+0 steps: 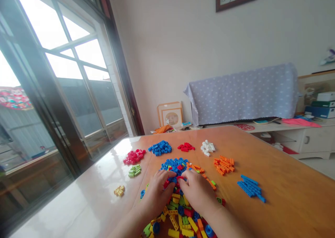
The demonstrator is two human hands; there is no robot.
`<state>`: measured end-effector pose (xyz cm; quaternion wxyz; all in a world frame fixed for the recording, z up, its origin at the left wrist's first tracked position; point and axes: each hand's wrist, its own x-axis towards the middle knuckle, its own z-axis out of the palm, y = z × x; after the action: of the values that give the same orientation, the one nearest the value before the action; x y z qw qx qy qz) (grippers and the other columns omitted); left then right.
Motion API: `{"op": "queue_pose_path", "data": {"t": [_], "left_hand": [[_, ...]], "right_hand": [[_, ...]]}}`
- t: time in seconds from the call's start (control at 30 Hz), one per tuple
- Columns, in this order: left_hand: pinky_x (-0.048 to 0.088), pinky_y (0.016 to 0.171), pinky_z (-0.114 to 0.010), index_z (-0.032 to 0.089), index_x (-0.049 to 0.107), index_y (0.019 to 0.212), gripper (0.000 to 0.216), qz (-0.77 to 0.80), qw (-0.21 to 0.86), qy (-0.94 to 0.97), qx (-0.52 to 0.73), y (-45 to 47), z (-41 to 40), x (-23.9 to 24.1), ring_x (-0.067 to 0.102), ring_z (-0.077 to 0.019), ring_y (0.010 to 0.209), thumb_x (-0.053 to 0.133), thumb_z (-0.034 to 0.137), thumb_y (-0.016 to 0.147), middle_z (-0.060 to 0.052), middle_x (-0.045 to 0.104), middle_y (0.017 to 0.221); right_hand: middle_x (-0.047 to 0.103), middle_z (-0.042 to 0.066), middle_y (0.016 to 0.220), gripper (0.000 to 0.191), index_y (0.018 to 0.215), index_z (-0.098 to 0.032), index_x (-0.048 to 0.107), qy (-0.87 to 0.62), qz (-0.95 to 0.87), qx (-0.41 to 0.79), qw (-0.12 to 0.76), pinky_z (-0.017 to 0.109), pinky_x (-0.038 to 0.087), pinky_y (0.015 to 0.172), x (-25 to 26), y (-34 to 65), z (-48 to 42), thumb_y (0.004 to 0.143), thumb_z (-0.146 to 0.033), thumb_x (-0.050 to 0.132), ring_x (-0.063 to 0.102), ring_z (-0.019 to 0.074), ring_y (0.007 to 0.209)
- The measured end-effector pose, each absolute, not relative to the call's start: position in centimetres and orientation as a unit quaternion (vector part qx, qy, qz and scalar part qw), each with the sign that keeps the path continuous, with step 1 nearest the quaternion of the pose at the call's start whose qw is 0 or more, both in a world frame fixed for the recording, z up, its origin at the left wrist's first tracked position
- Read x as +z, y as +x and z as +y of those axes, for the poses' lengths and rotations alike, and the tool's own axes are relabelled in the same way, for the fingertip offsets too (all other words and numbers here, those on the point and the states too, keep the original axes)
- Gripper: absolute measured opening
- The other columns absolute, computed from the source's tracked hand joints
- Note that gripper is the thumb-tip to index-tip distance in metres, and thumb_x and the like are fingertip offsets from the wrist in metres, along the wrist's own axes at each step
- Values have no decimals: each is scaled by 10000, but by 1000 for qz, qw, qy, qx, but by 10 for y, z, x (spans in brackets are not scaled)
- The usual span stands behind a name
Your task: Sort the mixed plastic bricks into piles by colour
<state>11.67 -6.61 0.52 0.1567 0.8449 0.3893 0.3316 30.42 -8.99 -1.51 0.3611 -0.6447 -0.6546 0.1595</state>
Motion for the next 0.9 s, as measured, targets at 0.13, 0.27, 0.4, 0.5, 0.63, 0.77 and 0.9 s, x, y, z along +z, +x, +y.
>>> {"op": "queue_pose_path", "data": {"t": [0.13, 0.27, 0.4, 0.5, 0.63, 0.77, 0.9], "left_hand": [[470, 965, -356, 273, 612, 1198, 367, 371, 202, 829, 367, 115, -68, -1, 617, -227, 1106, 609, 160, 849, -40, 697, 1163], [483, 918, -323, 256, 616, 1146, 255, 365, 228, 815, 389, 113, -69, -3, 648, -205, 1026, 599, 222, 893, -37, 718, 1075], [484, 865, -294, 260, 641, 1100, 201, 358, 233, 818, 386, 110, -72, 1, 647, -194, 979, 607, 254, 901, -26, 718, 1026], [477, 816, -285, 252, 660, 1000, 121, 369, 230, 820, 371, 109, -73, 7, 639, -193, 926, 629, 296, 891, -21, 716, 963], [457, 757, -277, 227, 654, 909, 138, 411, 216, 792, 396, 101, -69, 21, 631, -186, 851, 661, 358, 867, -23, 704, 887], [436, 709, -253, 204, 636, 880, 200, 443, 229, 737, 457, 79, -51, 33, 611, -156, 786, 628, 404, 886, -12, 673, 820], [420, 634, -223, 178, 620, 883, 262, 509, 291, 636, 502, 39, -13, 31, 562, -120, 674, 650, 435, 845, -1, 635, 758]], "right_hand": [[582, -11, 681, 426, 755, -207, 620, -577, -577, 366, 448, 263, 358, 575, -5, 296, -97, 916, -576, 480, 493, 147, 625], [504, -42, 601, 483, 700, -193, 556, -540, -504, 492, 460, 245, 276, 502, 3, 287, -106, 886, -637, 515, 387, 95, 513], [509, -45, 600, 507, 725, -186, 564, -516, -496, 523, 462, 240, 229, 482, 4, 284, -106, 873, -669, 518, 361, 82, 487], [506, -47, 587, 524, 729, -188, 574, -527, -504, 511, 455, 246, 243, 482, 2, 284, -104, 867, -689, 506, 366, 87, 480], [533, -38, 623, 513, 820, -202, 642, -562, -545, 448, 432, 257, 306, 506, -3, 287, -102, 890, -677, 461, 412, 113, 516], [570, -13, 635, 468, 732, -210, 611, -600, -626, 290, 405, 259, 361, 562, -16, 293, -96, 905, -615, 453, 489, 153, 615], [657, 5, 717, 411, 732, -227, 621, -605, -687, 179, 361, 253, 415, 622, -32, 299, -89, 922, -548, 446, 578, 174, 691]]}}
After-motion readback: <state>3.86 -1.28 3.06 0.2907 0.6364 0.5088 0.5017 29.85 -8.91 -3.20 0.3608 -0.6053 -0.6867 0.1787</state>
